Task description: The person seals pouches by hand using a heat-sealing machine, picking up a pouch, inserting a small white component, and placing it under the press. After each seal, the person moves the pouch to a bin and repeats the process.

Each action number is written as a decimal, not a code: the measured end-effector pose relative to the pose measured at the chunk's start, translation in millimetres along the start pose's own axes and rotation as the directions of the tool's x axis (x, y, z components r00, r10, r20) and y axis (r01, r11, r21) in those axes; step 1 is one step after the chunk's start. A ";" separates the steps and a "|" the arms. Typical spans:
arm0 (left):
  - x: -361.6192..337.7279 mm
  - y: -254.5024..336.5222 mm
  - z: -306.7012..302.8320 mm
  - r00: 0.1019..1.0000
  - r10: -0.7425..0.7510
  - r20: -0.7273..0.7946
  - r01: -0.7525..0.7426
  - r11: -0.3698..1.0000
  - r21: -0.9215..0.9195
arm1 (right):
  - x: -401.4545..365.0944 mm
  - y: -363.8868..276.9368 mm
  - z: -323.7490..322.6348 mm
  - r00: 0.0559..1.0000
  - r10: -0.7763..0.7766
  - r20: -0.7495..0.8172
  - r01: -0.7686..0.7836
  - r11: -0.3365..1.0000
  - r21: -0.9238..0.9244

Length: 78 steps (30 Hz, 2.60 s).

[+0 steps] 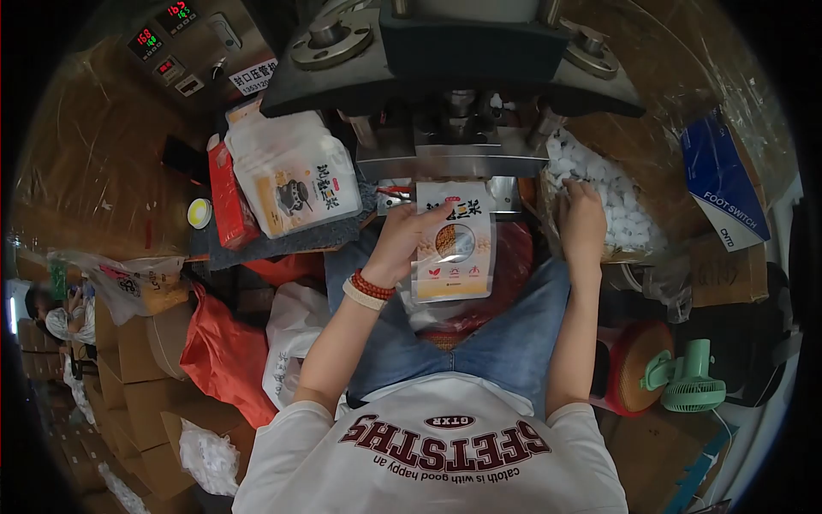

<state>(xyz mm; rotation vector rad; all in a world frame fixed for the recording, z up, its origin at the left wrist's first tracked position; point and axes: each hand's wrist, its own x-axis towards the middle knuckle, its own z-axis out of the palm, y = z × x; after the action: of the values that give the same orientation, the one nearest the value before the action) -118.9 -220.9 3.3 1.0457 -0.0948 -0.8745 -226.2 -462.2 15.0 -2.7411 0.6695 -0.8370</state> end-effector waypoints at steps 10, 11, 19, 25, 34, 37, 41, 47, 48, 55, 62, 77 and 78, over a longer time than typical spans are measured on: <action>-60.2 15.6 -98.9 0.739 0.602 0.303 0.014 -0.463 0.886 | -5.7 -22.0 -23.1 0.975 0.106 -0.195 -0.027 0.928 0.370; -69.8 11.1 -107.0 0.751 0.586 0.304 -0.050 -0.410 0.911 | -8.7 -35.9 -31.0 0.975 0.110 -0.194 -0.030 0.927 0.374; -100.6 13.9 -35.9 0.625 0.755 0.196 -0.369 0.066 0.927 | -49.7 -117.1 -32.6 0.891 -0.430 0.149 0.027 0.376 0.926; -115.3 25.6 -12.1 0.569 0.681 0.461 -0.332 -0.323 0.886 | -46.2 -115.3 -58.6 0.767 -0.641 -0.030 0.532 0.610 0.587; -101.7 24.0 2.6 0.566 0.652 0.505 -0.470 -0.249 0.847 | -36.7 -106.7 -65.3 0.720 -0.692 -0.048 0.533 0.507 0.678; -83.4 7.2 -1.5 0.671 0.610 0.421 -0.609 0.130 0.783 | -33.2 -101.8 -60.2 0.817 -0.577 -0.010 0.391 0.541 0.745; -37.1 -17.1 -7.7 0.995 0.094 -0.015 -0.073 0.855 0.514 | -22.6 -80.1 -53.6 0.978 -0.202 -0.042 0.187 0.779 0.599; -3.0 3.2 -1.0 0.999 0.020 -0.025 -0.018 0.997 0.071 | 5.3 -6.3 -10.5 0.989 -0.110 -0.100 0.103 0.993 -0.064; 0.2 2.2 0.2 0.998 0.064 -0.028 -0.063 0.998 0.027 | 3.5 -3.3 -3.7 0.989 -0.108 -0.100 0.102 0.993 -0.063; -15.8 27.9 -24.4 0.979 0.168 -0.115 -0.077 0.826 0.558 | 3.2 8.7 7.8 0.995 -0.003 0.098 0.000 0.999 0.035; -73.0 18.8 -100.4 0.775 0.549 0.313 -0.048 -0.443 0.895 | 6.5 11.8 5.6 0.978 -0.067 0.198 0.076 0.996 -0.040; -114.3 18.8 -5.3 0.570 0.685 0.454 -0.409 -0.242 0.880 | -58.1 -116.6 -74.9 0.768 -0.635 -0.089 0.543 0.571 0.615; -115.0 20.5 -2.6 0.580 0.641 0.503 -0.450 -0.262 0.854 | -56.6 -117.7 -76.8 0.736 -0.673 -0.067 0.552 0.539 0.636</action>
<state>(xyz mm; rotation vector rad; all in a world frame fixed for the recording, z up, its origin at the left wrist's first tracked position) -182.7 -137.9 55.1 2.1035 -1.1781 0.4457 -268.8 -336.2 87.6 -2.3277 -0.6063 -0.7112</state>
